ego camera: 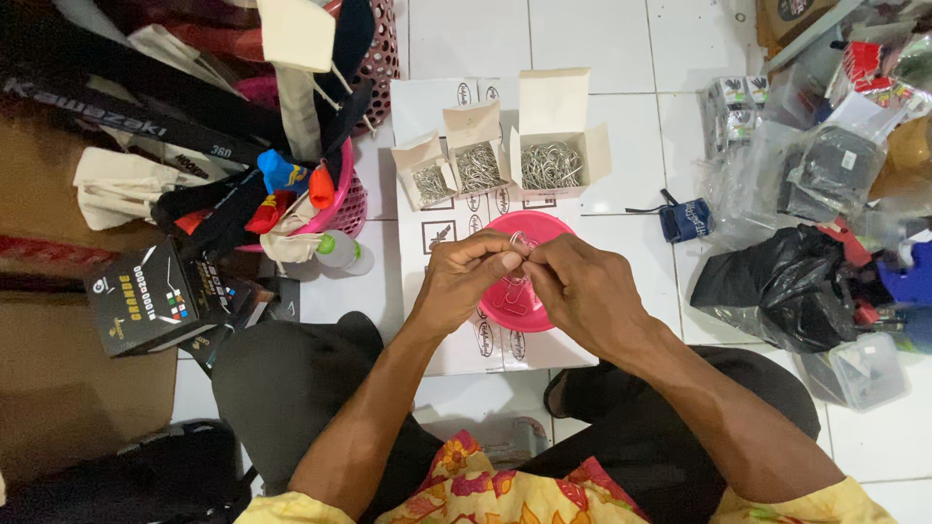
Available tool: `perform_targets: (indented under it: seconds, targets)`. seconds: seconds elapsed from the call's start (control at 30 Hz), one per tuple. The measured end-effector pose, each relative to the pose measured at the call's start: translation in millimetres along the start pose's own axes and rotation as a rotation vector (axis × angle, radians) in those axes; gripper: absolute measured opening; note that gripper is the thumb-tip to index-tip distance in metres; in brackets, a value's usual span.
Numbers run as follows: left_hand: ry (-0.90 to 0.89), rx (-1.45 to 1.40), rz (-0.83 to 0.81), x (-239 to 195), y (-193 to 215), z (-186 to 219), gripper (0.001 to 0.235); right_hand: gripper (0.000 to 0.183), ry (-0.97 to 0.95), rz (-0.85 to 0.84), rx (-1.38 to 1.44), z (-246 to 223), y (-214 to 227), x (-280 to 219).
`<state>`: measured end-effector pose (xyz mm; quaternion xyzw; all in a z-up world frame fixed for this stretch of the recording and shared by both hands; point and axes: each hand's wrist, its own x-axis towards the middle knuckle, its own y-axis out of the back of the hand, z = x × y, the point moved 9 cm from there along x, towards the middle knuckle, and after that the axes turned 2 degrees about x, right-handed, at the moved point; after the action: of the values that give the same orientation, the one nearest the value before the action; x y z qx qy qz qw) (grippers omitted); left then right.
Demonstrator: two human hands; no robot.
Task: The person sits on the floor and repeatedly picks small metal hooks from a pink bowl, separates them by hand, and places them into small paper boxes arranged on a white surface. The hands handle the hooks directly without tools.
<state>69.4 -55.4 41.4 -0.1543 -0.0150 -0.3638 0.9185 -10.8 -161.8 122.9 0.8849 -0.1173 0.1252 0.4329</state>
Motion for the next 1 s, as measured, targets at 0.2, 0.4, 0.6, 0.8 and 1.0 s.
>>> perform_targets:
  seconds: [0.2,0.4,0.6,0.8,1.0]
  targets:
    - [-0.017,-0.020,0.010,-0.2,1.8,-2.1,0.010,0.005,-0.011,0.056,0.122,3.7,1.1,1.4]
    - [-0.035,-0.092,0.039,-0.3,1.4,-1.8,0.008,0.004,-0.005,0.037,0.135,3.8,-1.6,4.1]
    - [-0.003,-0.104,0.193,1.4,12.3,-10.7,0.013,0.003,-0.097,0.056,0.155,3.9,1.6,5.7]
    - [-0.138,-0.053,0.540,8.7,96.2,46.1,0.009,0.004,0.043,0.079,-0.077,37.8,-4.1,6.7]
    - [-0.309,-0.165,0.733,-29.6,142.7,131.4,0.019,0.003,0.011,-0.020,-0.183,68.5,-55.5,14.8]
